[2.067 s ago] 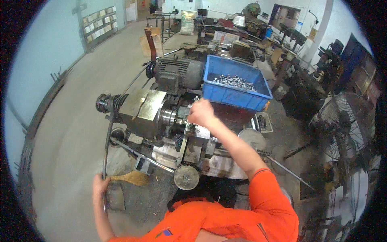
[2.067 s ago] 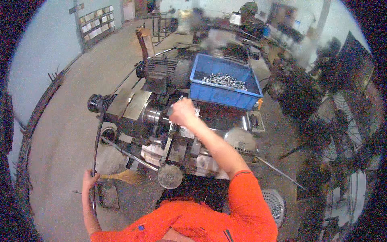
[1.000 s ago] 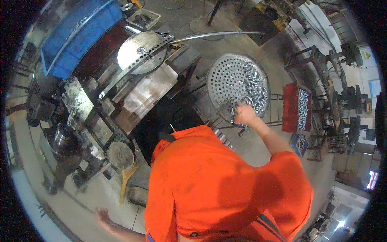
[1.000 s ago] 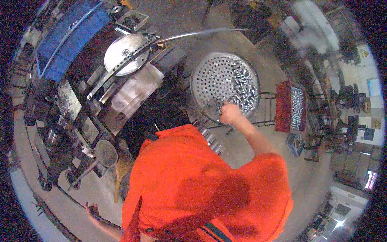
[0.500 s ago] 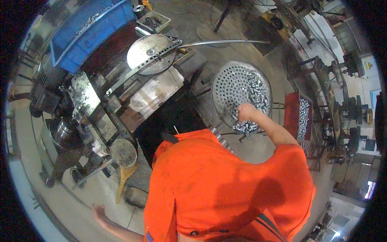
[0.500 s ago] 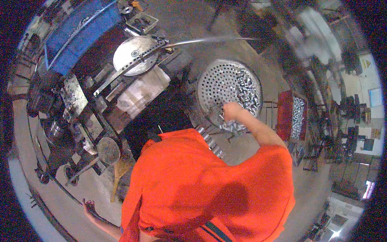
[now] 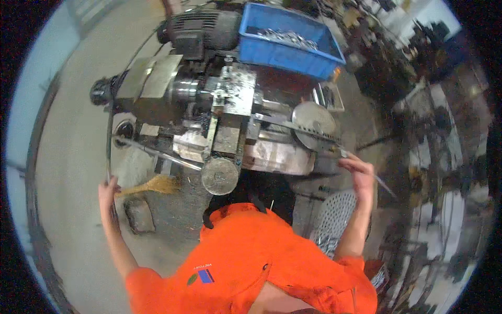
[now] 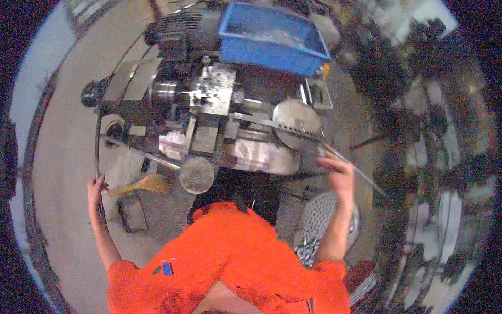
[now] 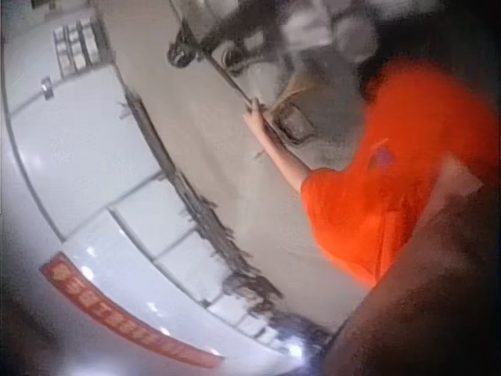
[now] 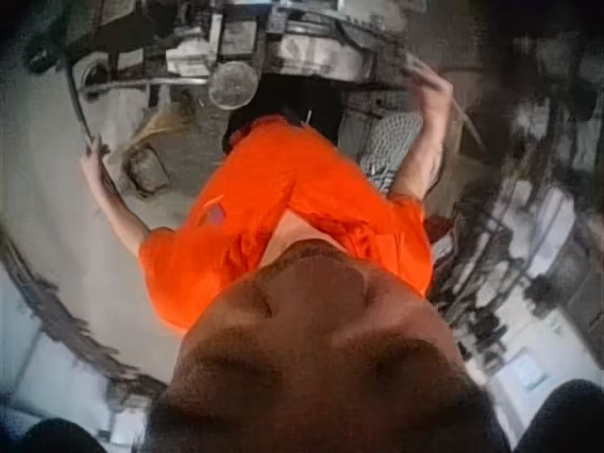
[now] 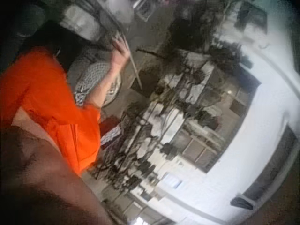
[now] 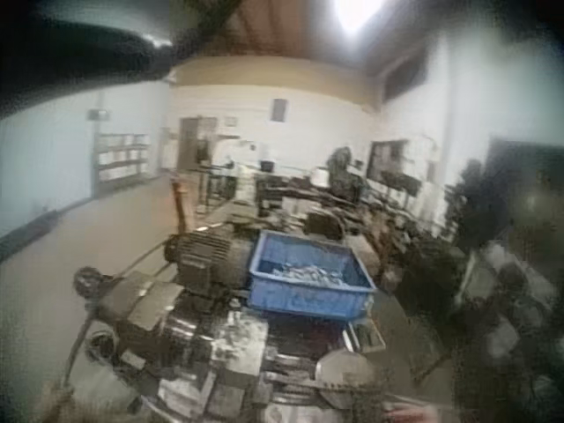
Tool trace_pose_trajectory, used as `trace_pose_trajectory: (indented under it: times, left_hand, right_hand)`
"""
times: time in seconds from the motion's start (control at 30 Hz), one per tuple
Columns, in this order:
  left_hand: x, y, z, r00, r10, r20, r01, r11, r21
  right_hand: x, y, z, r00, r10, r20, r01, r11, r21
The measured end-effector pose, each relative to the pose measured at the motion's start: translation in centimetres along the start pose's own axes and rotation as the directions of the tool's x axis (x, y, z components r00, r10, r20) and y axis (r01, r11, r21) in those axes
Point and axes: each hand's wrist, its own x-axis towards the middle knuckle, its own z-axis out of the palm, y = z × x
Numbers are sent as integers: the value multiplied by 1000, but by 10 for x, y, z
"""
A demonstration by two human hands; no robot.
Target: The person repeatedly picks small metal parts from a perforated tray and places them into a metal turning machine, then uses a long metal rod to operate the machine. The person continues this cycle of loading parts and operating the machine throughout the clip.
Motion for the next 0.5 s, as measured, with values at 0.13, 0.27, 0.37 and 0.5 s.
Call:
trace_pose_trajectory:
  times: [0.13,0.27,0.37,0.5]
  left_hand:
    - [-18,-12,-8,996,58,-62,-24,888,458]
    - [-45,-23,-17,995,81,-56,-19,716,697]
    - [-71,-26,-7,980,135,-148,-18,796,606]
    - [-84,-35,0,944,209,-253,-48,850,524]
  right_hand:
    - [84,-55,112,856,-313,411,327,944,39]
    - [141,-133,211,543,-591,596,698,713,70]
    - [169,-162,275,476,-509,717,827,535,-170]
    - [196,-150,330,583,-160,797,741,506,-441]
